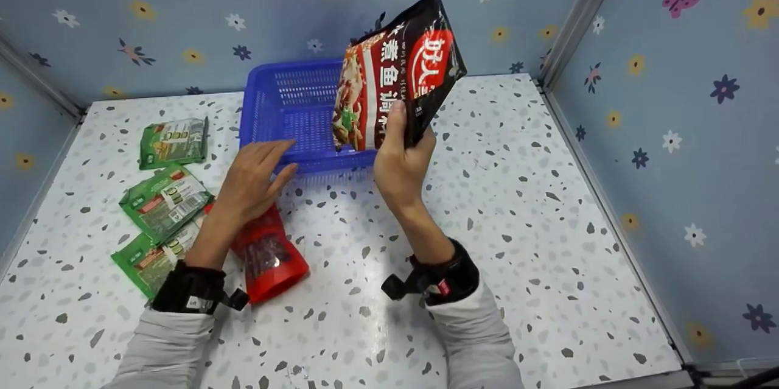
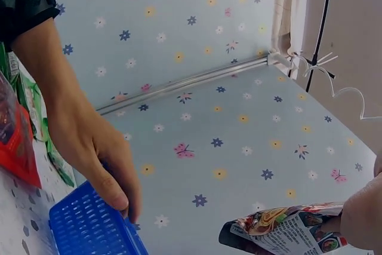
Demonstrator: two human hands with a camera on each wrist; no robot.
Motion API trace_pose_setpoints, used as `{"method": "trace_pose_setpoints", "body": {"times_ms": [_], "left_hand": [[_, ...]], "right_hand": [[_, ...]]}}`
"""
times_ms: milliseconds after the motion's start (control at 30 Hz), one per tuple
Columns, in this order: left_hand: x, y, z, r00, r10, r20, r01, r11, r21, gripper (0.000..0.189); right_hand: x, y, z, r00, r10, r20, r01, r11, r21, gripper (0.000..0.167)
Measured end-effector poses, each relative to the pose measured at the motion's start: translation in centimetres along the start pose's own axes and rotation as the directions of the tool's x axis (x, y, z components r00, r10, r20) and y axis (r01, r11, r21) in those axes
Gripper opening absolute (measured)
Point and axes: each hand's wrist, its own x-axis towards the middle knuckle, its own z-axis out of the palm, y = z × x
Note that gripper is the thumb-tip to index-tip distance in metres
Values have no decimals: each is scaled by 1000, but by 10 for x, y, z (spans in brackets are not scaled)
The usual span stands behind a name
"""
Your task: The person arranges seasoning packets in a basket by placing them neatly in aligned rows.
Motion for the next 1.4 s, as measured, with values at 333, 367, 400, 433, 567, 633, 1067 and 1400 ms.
{"method": "trace_pose_setpoints", "body": {"times_ms": [333,367,400,433,567,633,1067,1400], "left_hand": [[0,-3,6,1000,-1,15,0,997,78,42],[0,-3,6,1000,-3,19,2,997,80,42],[0,-2,7,1000,-6,23,4,996,84,41],[1,-2,6,1000,-8,26,6,996,85,41],[1,0,6,999,-17,34,14,996,89,40],[1,1,6,999,-22,42,18,996,88,39],[2,0,5,999,-37,39,34,996,80,38],[1,1,6,999,-44,29,42,997,71,38]], "right_hand": [[2,3,-4,999,-9,33,11,999,-37,40],[2,3,-5,999,-9,45,11,999,-52,40],[3,4,-6,998,-7,56,11,998,-65,40],[3,4,-7,998,-8,66,13,997,-81,40],[6,7,-9,996,0,93,14,989,-145,41],[9,9,-10,995,4,95,14,983,-184,43],[54,32,8,972,122,203,4,849,-529,34],[84,70,25,960,180,215,19,723,-691,32]]}}
